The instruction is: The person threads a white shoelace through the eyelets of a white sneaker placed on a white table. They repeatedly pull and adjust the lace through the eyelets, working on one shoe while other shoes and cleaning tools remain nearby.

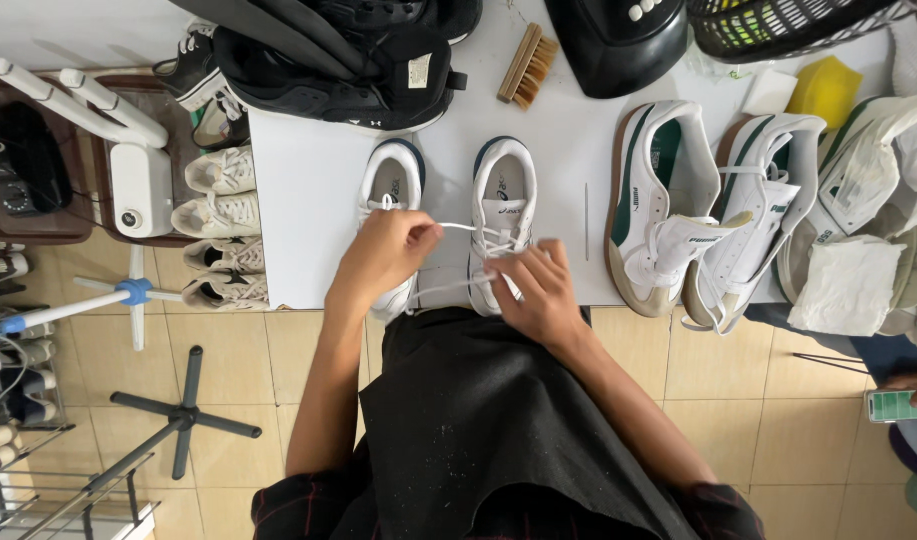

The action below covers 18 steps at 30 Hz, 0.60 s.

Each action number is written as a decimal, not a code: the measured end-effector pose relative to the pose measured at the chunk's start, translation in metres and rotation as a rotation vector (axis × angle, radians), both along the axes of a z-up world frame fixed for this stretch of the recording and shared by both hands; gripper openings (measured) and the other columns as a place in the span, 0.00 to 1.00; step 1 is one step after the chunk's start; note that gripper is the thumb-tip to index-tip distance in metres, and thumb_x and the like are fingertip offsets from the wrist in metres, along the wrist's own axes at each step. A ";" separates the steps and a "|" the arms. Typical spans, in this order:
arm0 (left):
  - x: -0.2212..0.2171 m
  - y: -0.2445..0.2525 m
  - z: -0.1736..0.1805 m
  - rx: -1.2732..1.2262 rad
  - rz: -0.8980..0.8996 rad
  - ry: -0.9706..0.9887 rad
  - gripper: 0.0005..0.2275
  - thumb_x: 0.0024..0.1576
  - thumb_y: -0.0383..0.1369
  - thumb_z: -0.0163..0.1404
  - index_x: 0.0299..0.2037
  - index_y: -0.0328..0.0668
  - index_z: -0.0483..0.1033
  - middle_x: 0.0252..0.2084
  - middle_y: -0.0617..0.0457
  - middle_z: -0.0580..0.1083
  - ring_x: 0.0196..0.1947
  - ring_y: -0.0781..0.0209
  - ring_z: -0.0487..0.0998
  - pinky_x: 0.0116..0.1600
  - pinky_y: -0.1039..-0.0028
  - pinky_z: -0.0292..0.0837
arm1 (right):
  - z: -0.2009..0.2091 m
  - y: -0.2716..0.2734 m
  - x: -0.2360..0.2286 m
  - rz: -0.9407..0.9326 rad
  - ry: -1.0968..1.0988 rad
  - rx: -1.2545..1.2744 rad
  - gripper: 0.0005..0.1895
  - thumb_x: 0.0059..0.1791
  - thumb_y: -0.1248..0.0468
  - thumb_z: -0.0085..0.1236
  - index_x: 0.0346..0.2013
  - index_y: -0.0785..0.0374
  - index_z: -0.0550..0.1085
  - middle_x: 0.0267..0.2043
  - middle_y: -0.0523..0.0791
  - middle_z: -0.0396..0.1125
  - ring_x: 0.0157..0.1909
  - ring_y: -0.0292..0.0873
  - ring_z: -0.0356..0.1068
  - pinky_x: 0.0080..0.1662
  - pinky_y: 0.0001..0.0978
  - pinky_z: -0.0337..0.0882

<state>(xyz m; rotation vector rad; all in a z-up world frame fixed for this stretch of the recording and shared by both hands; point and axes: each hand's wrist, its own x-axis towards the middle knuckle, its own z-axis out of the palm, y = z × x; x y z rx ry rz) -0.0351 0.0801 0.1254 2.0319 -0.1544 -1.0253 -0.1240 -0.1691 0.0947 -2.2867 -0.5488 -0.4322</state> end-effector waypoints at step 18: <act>0.029 -0.048 0.103 -0.656 -0.395 -0.524 0.15 0.69 0.45 0.53 0.39 0.43 0.84 0.36 0.58 0.81 0.33 0.60 0.78 0.52 0.65 0.70 | 0.175 -0.121 -0.010 -0.277 -0.014 0.233 0.06 0.54 0.86 0.64 0.38 0.77 0.79 0.30 0.56 0.75 0.24 0.46 0.70 0.32 0.37 0.66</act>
